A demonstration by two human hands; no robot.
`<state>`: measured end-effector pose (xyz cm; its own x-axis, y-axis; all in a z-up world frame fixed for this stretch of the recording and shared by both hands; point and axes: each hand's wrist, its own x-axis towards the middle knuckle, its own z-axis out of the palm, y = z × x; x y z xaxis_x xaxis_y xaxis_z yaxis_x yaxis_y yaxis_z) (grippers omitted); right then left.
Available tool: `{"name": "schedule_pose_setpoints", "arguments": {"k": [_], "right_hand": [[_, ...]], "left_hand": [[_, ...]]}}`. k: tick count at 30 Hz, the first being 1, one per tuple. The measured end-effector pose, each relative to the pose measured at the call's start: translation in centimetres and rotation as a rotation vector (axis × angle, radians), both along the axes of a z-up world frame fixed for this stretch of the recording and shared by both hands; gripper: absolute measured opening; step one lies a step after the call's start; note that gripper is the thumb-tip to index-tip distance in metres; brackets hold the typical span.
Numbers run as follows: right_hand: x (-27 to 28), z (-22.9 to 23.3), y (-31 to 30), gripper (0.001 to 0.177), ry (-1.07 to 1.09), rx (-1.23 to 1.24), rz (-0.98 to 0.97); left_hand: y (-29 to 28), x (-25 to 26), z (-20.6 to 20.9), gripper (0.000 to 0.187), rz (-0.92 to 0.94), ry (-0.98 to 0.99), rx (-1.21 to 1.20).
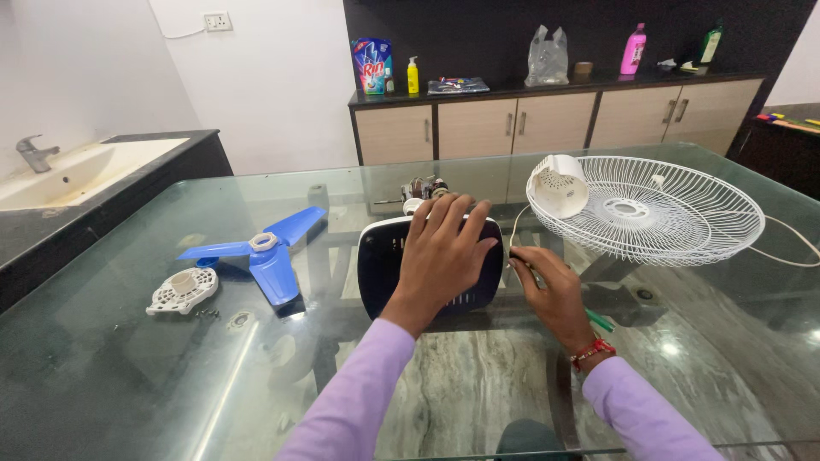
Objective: The person secures the rear housing of a disassembled electric fan by inserting and tightening screws with a screwdriver. The fan blades, front grille, and motor assembly remain on the table during this step.
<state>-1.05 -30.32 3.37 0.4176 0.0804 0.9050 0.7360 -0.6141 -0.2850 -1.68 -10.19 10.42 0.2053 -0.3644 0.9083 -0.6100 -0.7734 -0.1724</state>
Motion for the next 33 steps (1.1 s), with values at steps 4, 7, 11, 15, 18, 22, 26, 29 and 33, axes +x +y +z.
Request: {"name": "schedule_pose_setpoints", "arguments": {"k": [4,7,11,15,18,22,26,29,33], "right_hand": [[-0.4,0.2,-0.1,0.022,-0.018,0.013,-0.006],[-0.4,0.4,-0.1,0.023,-0.032,0.005,-0.002],[-0.5,0.5,0.0,0.023,-0.038,-0.02,-0.013],[-1.0,0.7,0.3,0.024,-0.002,-0.012,-0.004],[-1.3,0.9,0.5,0.024,0.004,-0.022,-0.02],[-1.0,0.5,0.6,0.024,0.067,0.053,-0.022],[0.5,-0.5,-0.2,0.025,0.156,0.059,-0.02],[2.1,-1.4,-1.2,0.022,0.308,0.04,-0.007],[3.6,-2.6,-2.8,0.022,0.594,-0.174,-0.152]], "left_hand": [[-0.9,2.7,1.5,0.05,0.1,0.196,0.147],[-0.3,4.3,0.8,0.032,0.064,0.235,0.159],[1.3,5.7,-0.3,0.026,-0.035,0.253,0.037],[2.7,5.9,-1.0,0.022,-0.107,0.207,0.013],[3.1,6.0,-0.9,0.021,-0.108,0.185,0.003],[3.5,5.6,-0.9,0.022,-0.119,0.219,-0.023],[3.0,5.0,-1.0,0.022,-0.123,0.206,-0.05],[2.5,4.7,-1.2,0.021,-0.115,0.191,-0.062],[2.2,4.5,-1.4,0.021,-0.118,0.134,-0.079]]}}
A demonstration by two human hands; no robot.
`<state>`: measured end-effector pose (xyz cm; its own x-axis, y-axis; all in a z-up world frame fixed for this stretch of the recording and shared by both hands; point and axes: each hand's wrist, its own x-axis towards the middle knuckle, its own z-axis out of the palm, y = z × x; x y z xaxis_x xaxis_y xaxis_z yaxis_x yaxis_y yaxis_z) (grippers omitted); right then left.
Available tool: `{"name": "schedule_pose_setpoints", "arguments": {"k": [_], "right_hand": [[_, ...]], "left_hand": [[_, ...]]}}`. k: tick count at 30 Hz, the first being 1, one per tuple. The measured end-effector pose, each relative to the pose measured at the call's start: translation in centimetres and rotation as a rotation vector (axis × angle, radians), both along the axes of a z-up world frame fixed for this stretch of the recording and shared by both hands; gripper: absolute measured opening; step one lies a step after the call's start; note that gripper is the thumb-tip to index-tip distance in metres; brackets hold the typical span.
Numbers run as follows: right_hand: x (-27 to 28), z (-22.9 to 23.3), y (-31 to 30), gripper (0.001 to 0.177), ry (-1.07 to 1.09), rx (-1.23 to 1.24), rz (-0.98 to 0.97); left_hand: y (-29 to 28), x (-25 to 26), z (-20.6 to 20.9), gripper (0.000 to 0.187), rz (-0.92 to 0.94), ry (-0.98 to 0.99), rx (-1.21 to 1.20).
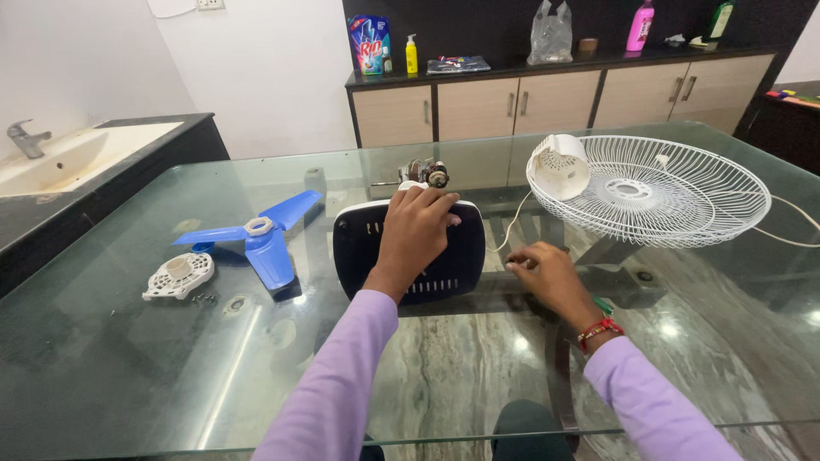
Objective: The person secures the rear housing of a disassembled electric fan by inserting and tightening screws with a screwdriver. The fan blades, front grille, and motor assembly remain on the table during this step.
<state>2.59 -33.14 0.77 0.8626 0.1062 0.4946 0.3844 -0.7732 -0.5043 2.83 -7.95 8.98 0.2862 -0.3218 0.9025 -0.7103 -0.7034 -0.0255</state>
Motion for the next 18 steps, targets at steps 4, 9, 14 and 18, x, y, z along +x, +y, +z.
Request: {"name": "schedule_pose_setpoints", "arguments": {"k": [4,9,14,18], "right_hand": [[0.7,-1.1,-0.6,0.021,0.002,-0.153,0.043],[1.2,-1.9,-1.4,0.021,-0.008,-0.181,0.118],[2.0,-2.3,-2.6,0.02,-0.198,-0.064,0.049],[2.6,-2.3,-4.5,0.015,-0.297,-0.056,-0.206]], "left_hand": [[-0.1,-0.2,-0.2,0.023,0.015,-0.043,-0.004],[-0.1,-0.2,-0.4,0.021,0.014,-0.057,-0.017],[-0.2,-0.2,-0.4,0.02,0.007,-0.06,-0.028],[-0.1,-0.3,-0.5,0.022,0.01,-0.048,-0.026]]}}
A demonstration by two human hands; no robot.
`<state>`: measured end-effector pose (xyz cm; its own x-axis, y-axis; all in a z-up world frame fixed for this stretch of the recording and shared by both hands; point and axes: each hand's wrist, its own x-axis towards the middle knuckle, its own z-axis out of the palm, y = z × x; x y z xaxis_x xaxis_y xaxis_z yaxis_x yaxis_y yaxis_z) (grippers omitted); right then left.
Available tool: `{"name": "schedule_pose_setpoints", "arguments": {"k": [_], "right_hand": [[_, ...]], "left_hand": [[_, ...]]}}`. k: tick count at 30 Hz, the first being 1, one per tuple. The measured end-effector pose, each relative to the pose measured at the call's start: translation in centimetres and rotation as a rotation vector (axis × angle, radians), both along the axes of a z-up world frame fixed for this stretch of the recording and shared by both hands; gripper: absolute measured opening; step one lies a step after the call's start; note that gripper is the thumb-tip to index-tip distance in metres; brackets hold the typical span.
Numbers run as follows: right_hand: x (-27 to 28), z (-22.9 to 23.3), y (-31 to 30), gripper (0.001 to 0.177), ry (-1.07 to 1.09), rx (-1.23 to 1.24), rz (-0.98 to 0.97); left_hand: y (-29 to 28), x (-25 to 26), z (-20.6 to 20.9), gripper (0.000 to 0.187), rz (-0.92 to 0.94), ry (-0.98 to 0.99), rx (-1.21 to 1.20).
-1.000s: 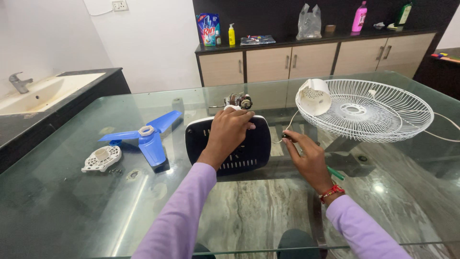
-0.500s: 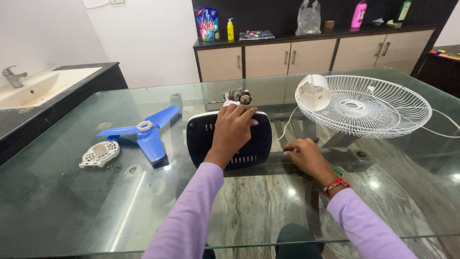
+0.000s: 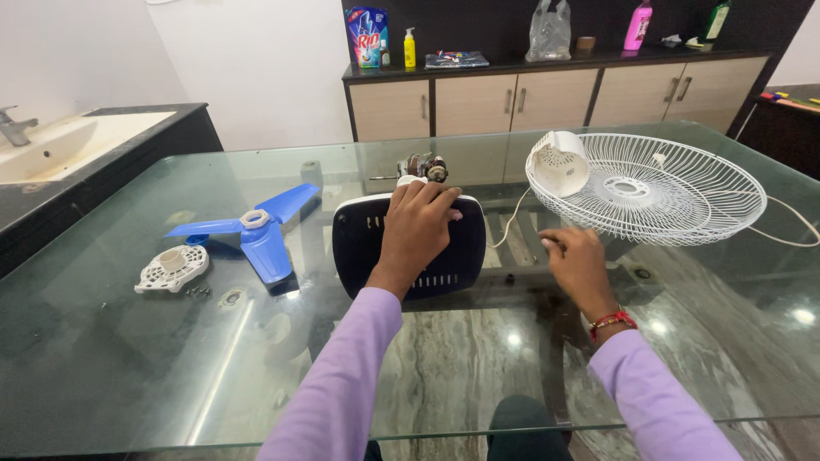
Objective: The person secures the rear housing of a disassembled electric fan by inserting and tightening screws with a screwdriver. The fan blades, front grille, and motor assembly remain on the table during this step.
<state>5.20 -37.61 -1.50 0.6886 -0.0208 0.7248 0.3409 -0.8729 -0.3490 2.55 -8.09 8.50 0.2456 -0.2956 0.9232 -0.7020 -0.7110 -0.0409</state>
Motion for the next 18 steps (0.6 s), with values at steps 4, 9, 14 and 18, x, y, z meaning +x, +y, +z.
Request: {"name": "schedule_pose_setpoints", "arguments": {"k": [4,9,14,18], "right_hand": [[0.3,-0.7,-1.2,0.015,-0.052,0.027,-0.087],[0.7,-1.5,-1.1,0.017,0.207,0.077,-0.202],[1.1,-2.1,-0.3,0.017,0.295,-0.11,-0.297],[1.6,-2.2,0.3,0.024,0.308,-0.186,-0.309]], "left_hand": [[-0.2,0.2,0.0,0.021,-0.005,0.002,-0.008],[-0.3,0.3,-0.2,0.021,-0.002,-0.011,-0.012],[-0.3,0.2,-0.2,0.021,-0.003,-0.025,-0.016],[-0.5,0.1,-0.2,0.02,-0.002,-0.027,-0.022]]}}
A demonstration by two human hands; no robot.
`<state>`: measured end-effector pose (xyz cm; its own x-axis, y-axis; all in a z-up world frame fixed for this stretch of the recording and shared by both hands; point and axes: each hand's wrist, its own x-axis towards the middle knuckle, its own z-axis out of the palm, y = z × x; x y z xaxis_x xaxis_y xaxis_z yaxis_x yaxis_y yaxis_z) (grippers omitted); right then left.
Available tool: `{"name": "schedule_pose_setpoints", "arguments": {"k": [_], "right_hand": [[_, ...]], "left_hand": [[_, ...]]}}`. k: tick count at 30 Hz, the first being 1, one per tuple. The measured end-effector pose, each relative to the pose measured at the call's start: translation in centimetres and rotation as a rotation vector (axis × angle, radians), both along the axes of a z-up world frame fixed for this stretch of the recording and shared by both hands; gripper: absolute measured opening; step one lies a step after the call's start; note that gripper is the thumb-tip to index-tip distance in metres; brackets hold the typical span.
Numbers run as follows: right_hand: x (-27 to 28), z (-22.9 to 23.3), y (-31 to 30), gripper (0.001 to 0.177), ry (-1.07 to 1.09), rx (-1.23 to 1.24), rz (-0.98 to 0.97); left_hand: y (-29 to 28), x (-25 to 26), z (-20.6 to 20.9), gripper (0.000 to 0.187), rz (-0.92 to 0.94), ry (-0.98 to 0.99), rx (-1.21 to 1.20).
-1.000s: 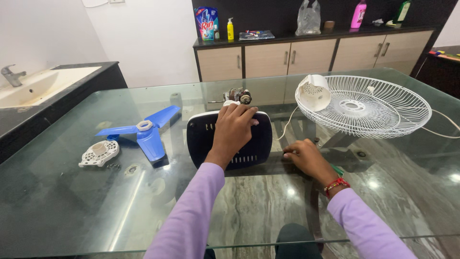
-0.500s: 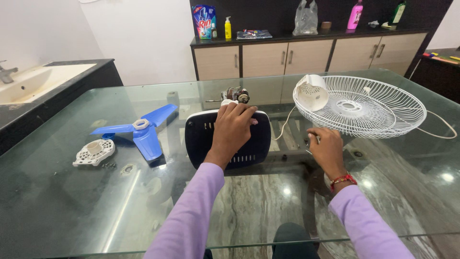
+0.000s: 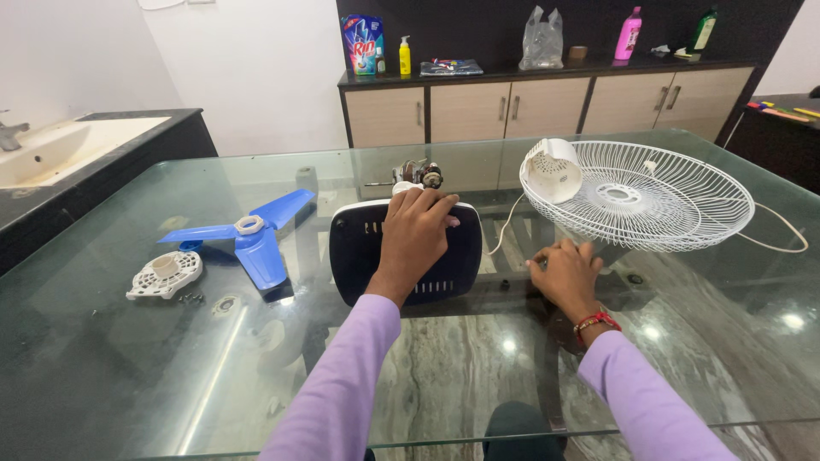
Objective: The person secures the rear housing of a disassembled electric fan by inserting and tightening screws with a screwdriver. The fan blades, front grille, and motor assembly remain on the table during this step.
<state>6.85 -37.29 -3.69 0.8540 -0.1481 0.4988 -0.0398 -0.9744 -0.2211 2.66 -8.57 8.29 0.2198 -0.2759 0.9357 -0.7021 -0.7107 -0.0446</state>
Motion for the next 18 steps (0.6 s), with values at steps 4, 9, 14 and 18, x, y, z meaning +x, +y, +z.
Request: {"name": "schedule_pose_setpoints", "arguments": {"k": [4,9,14,18], "right_hand": [[0.0,-0.1,0.2,0.023,0.009,-0.012,-0.007],[-0.2,0.1,0.6,0.018,0.003,-0.045,-0.015],[-0.3,1.4,0.9,0.018,-0.181,0.166,0.088],[-0.9,2.3,0.5,0.015,-0.199,0.973,0.451]], "left_hand": [[-0.1,-0.1,0.0,0.02,-0.005,0.008,-0.008],[-0.2,-0.2,0.1,0.021,0.012,0.025,0.027],[-0.4,-0.7,0.6,0.027,0.063,0.063,0.108],[-0.3,-1.9,1.1,0.04,0.096,-0.021,0.116]]}}
